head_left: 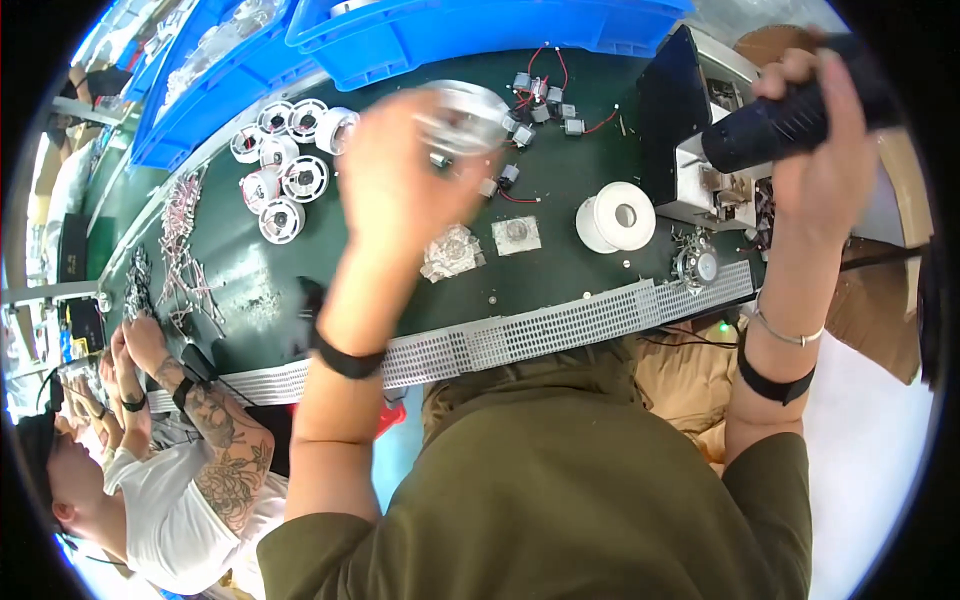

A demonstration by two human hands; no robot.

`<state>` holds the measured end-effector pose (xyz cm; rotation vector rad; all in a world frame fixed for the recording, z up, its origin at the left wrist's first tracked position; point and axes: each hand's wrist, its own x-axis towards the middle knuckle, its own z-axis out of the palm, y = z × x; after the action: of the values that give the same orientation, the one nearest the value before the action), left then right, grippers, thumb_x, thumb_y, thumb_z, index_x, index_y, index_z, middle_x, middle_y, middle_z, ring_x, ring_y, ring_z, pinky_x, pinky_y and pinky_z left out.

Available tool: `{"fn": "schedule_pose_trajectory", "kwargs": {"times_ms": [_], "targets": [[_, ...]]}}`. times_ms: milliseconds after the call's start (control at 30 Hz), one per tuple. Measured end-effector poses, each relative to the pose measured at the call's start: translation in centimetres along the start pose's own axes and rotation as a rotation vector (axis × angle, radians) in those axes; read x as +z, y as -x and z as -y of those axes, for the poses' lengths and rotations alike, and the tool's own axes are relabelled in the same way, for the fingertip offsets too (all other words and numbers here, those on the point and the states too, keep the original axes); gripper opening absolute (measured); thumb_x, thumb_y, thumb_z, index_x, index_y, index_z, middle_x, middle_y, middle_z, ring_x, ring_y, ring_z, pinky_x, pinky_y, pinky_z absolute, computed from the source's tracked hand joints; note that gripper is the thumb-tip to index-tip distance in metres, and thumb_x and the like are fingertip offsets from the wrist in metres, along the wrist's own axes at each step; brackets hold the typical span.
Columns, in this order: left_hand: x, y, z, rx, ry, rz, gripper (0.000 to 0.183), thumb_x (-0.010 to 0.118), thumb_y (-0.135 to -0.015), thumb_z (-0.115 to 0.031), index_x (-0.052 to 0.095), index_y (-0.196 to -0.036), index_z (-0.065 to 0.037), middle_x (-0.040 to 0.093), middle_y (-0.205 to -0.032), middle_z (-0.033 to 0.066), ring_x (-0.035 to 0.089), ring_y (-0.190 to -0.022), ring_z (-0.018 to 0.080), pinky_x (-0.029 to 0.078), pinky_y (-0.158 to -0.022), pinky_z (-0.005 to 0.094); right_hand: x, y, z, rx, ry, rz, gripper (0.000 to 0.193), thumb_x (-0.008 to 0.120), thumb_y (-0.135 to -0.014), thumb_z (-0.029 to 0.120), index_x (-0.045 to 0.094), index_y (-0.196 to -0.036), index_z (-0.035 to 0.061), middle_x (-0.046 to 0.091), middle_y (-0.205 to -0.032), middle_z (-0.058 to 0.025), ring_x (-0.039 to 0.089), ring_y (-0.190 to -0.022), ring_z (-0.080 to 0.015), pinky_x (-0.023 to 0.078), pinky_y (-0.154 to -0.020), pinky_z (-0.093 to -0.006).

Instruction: Assembling small electronic components at an industrial workbench.

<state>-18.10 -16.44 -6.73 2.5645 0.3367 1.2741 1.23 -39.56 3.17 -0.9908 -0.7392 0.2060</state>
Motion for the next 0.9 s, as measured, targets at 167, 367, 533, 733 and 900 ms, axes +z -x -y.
{"fn": "schedule_pose_trajectory", "kwargs": {"times_ms": [167,367,533,733,900], "targets": [[-5.0,-0.7,12.7,-0.114,-0.654,0.310,0.049,0.069,-0.075,-0.042,0.061,-0.109,-0.008,0.064,-0.103,0.0099,0.059,-0.100,0.0285,0.041,-0.090,0.0458,1.4,0.4,-3.5,-0.054,0.323,-0.080,0.023,0.065,-0.085,0.007,0.054,-0.103,-0.0022,0.059,-0.083,-0.0075,0.058,-0.072,-0.0162,0.047,-0.069,-0.0288],[-3.3,-0.4,7.2,-0.257,-0.563,-0.064,0.043,0.069,-0.077,-0.031,0.058,-0.106,-0.002,0.063,-0.095,0.0161,0.063,-0.084,0.0322,0.049,-0.069,0.0437,0.9,1.3,-3.9,-0.113,0.386,-0.099,0.025,0.065,-0.086,0.009,0.051,-0.104,-0.0020,0.058,-0.081,-0.0082,0.058,-0.073,-0.0159,0.047,-0.070,-0.0288],[2.7,3.2,4.9,-0.279,-0.318,0.550,0.036,0.067,-0.078,-0.039,0.061,-0.086,-0.005,0.064,-0.078,0.0124,0.065,-0.072,0.0309,0.052,-0.061,0.0411,2.6,0.8,-4.5,-0.093,0.380,-0.104,0.023,0.065,-0.084,0.005,0.051,-0.101,-0.0031,0.060,-0.084,-0.0096,0.059,-0.076,-0.0172,0.048,-0.072,-0.0296],[1.3,1.4,4.2,-0.733,0.462,0.183,0.023,0.071,-0.079,-0.012,0.063,-0.096,0.000,0.065,-0.082,0.0074,0.062,-0.072,0.0111,0.049,-0.064,0.0253,5.1,4.3,-6.5,-0.474,0.707,-0.336,0.032,0.064,-0.085,0.004,0.051,-0.112,-0.0048,0.059,-0.101,-0.0102,0.059,-0.080,-0.0147,0.048,-0.075,-0.0261],[-1.8,-1.5,-3.7,-0.158,0.709,0.284,0.029,0.073,-0.073,-0.002,0.063,-0.101,-0.002,0.061,-0.087,0.0058,0.060,-0.075,0.0142,0.050,-0.068,0.0258,8.2,7.7,-6.8,0.535,-0.011,0.201,0.041,0.070,-0.082,0.007,0.053,-0.119,-0.0011,0.059,-0.097,-0.0069,0.059,-0.078,-0.0107,0.050,-0.068,-0.0238]]}}
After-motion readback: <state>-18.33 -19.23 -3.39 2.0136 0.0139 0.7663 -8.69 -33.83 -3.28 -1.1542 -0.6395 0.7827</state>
